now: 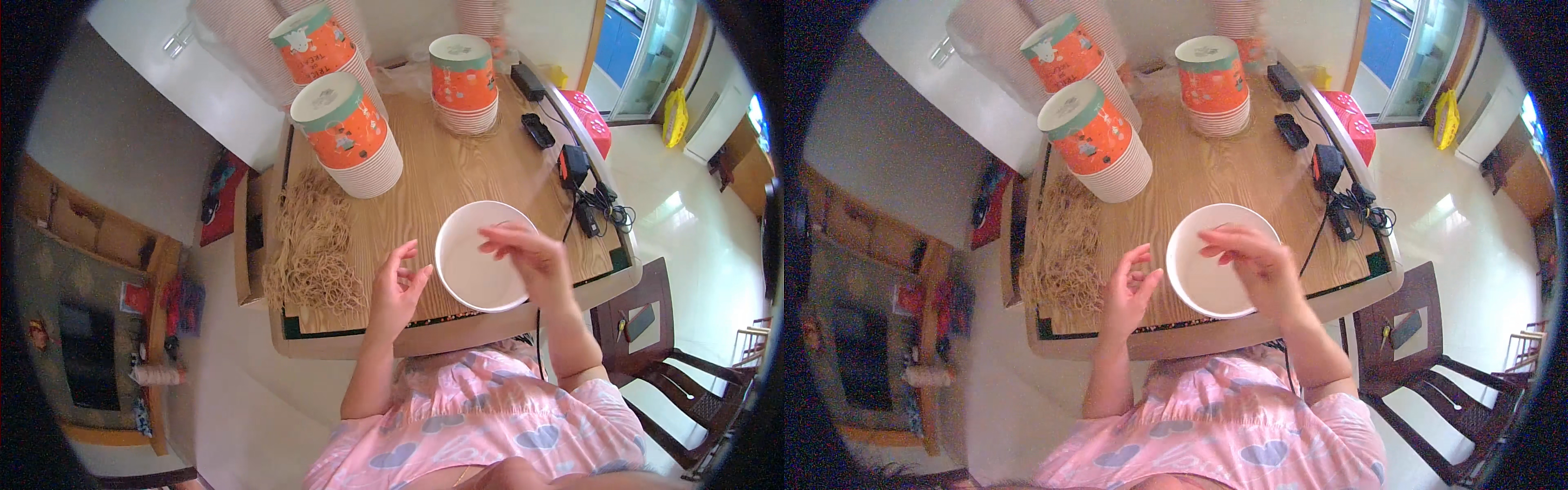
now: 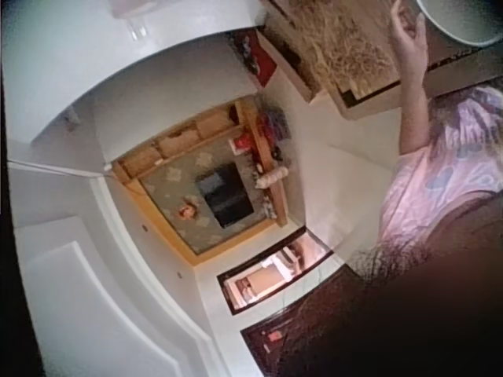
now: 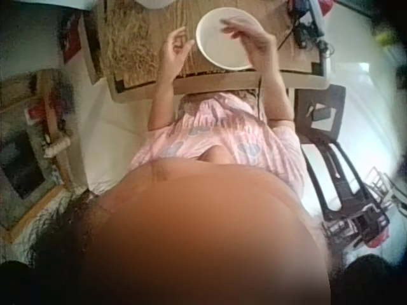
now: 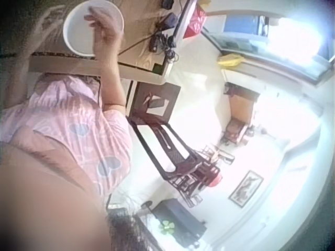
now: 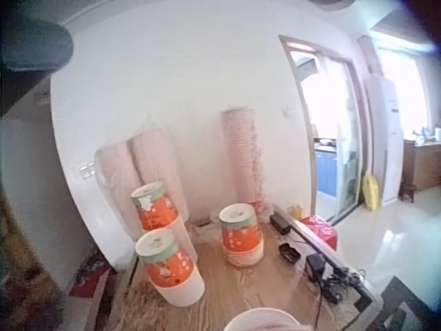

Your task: Attaching string handles to festive paper buckets at a workspace.

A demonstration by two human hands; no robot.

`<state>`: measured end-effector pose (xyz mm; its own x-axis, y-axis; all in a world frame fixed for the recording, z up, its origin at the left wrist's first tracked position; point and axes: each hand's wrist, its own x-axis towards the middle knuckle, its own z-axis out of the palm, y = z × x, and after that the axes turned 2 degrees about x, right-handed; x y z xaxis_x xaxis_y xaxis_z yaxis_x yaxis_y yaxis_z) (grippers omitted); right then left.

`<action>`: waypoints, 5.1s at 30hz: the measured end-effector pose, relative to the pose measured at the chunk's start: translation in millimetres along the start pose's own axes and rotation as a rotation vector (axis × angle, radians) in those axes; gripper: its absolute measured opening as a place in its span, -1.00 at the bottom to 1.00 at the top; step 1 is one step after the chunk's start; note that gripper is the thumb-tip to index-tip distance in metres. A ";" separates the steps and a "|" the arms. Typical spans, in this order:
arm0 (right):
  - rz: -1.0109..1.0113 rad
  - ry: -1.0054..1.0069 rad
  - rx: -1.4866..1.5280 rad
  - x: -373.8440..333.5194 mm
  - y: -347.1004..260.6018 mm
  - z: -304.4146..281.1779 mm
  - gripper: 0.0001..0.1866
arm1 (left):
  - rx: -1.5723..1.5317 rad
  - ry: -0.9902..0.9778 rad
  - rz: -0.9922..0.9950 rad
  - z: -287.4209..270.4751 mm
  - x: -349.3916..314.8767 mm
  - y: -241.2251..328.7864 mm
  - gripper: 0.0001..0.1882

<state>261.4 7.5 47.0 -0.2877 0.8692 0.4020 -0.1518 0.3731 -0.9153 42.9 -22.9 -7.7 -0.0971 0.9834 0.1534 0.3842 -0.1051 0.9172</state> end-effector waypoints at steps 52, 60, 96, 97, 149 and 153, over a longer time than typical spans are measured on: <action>0.143 -0.063 -0.685 -7.8 44.7 44.5 -0.93 | 0.025 0.054 -0.088 11.5 -16.0 -20.7 -0.84; 0.145 -0.056 -0.655 -6.3 42.4 43.5 -0.93 | 0.088 0.028 -0.035 11.9 -14.8 -16.8 -0.85; 0.154 -0.162 -0.822 -9.1 49.6 44.9 -0.92 | 0.114 0.107 -0.032 15.3 -13.7 -20.2 -0.93; 0.157 -0.169 -0.824 -9.0 49.1 44.7 -0.92 | 0.114 0.107 -0.032 14.5 -13.9 -22.1 -0.93; 0.138 -0.301 -0.859 -0.9 49.2 47.4 -0.85 | 0.162 0.096 0.022 17.4 -10.9 -17.6 -0.89; 0.181 -0.327 -0.879 -0.1 47.1 47.4 -0.86 | 0.182 0.091 0.028 16.2 -11.7 -17.5 -0.89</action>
<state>209.5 9.6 5.0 -0.5072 0.8537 0.1180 0.6475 0.4679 -0.6015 52.3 -30.1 -31.5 -0.1637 0.9621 0.2180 0.5465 -0.0955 0.8320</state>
